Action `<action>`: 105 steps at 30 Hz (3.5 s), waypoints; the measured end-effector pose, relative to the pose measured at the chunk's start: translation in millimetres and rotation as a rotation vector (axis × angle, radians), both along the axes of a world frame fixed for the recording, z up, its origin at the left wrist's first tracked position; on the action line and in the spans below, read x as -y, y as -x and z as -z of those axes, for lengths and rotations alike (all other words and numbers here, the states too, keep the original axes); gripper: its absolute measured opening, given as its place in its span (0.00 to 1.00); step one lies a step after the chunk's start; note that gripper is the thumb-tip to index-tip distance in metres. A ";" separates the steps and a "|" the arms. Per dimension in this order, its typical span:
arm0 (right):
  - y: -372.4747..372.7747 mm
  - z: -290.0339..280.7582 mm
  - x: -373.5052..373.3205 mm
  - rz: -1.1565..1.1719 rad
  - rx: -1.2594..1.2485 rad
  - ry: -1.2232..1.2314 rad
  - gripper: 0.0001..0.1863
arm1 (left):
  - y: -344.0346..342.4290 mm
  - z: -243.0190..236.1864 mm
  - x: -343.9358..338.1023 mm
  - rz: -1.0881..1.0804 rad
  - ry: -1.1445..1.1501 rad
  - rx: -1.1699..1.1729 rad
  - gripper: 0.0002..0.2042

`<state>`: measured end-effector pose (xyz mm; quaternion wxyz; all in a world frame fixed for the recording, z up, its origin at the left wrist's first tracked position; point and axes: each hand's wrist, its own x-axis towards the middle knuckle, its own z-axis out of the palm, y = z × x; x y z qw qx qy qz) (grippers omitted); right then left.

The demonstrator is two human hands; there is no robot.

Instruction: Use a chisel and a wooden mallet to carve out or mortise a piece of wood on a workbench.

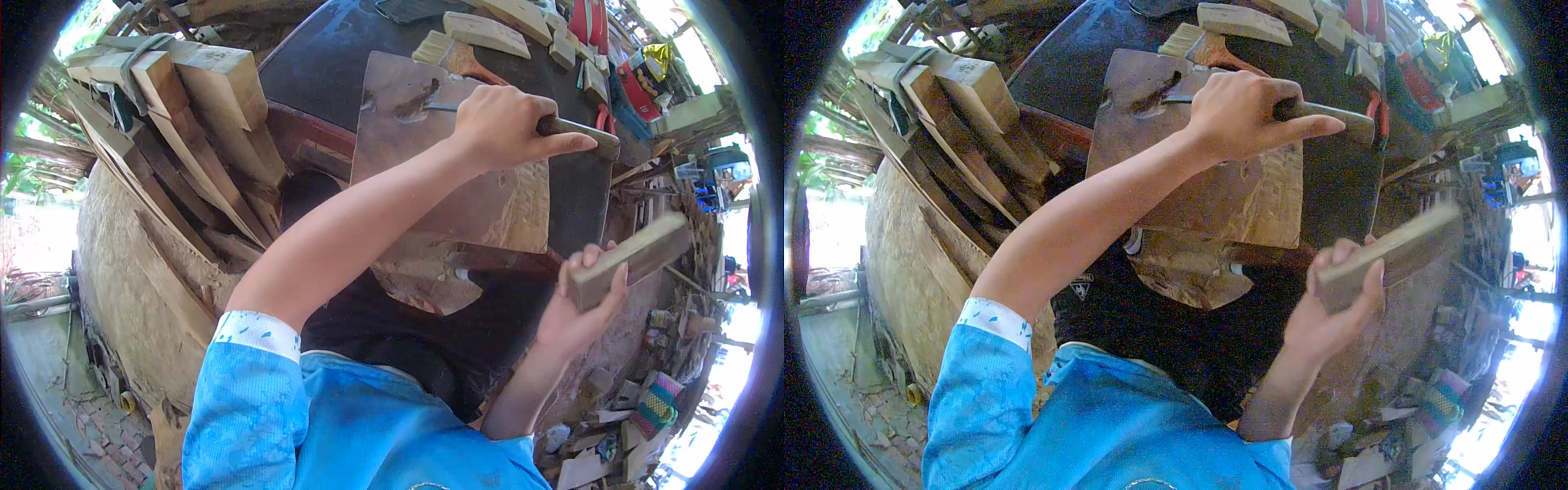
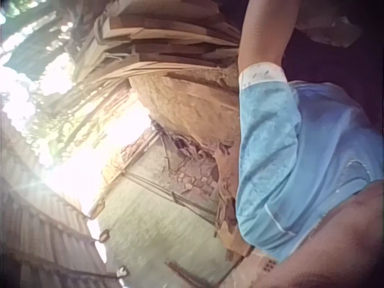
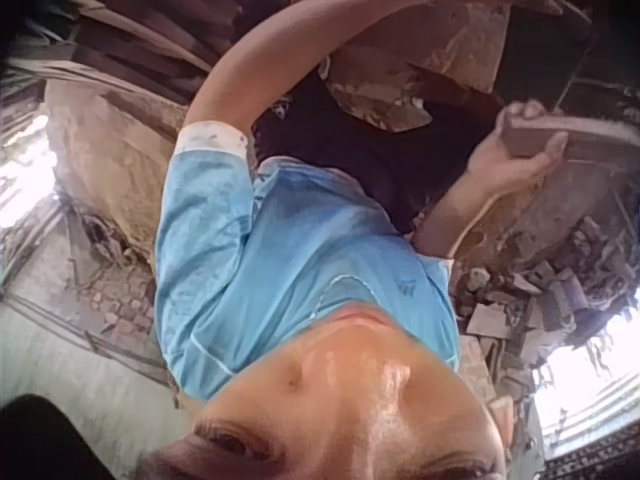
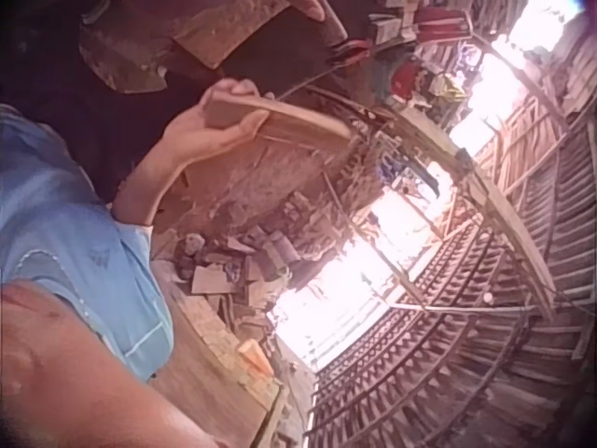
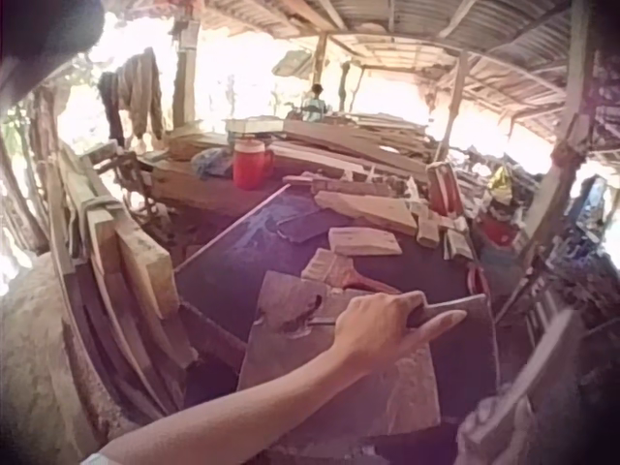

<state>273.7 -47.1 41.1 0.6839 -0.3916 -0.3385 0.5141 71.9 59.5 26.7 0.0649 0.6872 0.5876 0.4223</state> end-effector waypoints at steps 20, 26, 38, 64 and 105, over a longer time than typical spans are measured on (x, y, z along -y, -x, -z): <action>-18.3 8.8 -14.8 -0.453 0.336 0.182 0.24 | 4.3 4.5 -3.6 -0.040 0.099 -0.062 0.41; 4.6 1.6 -15.6 -0.151 0.062 0.111 0.23 | 2.1 -1.3 -7.0 -0.006 0.113 -0.016 0.41; -25.1 14.5 3.9 -0.245 0.161 0.151 0.25 | -5.1 10.8 -3.9 0.206 -0.139 -0.270 0.35; -21.0 -16.6 0.9 -0.167 0.299 -0.031 0.28 | 5.1 1.0 -3.6 0.052 -0.160 0.068 0.31; 7.7 53.9 3.0 -0.246 0.244 -0.227 0.29 | 2.3 26.9 -23.1 0.267 -0.022 0.224 0.14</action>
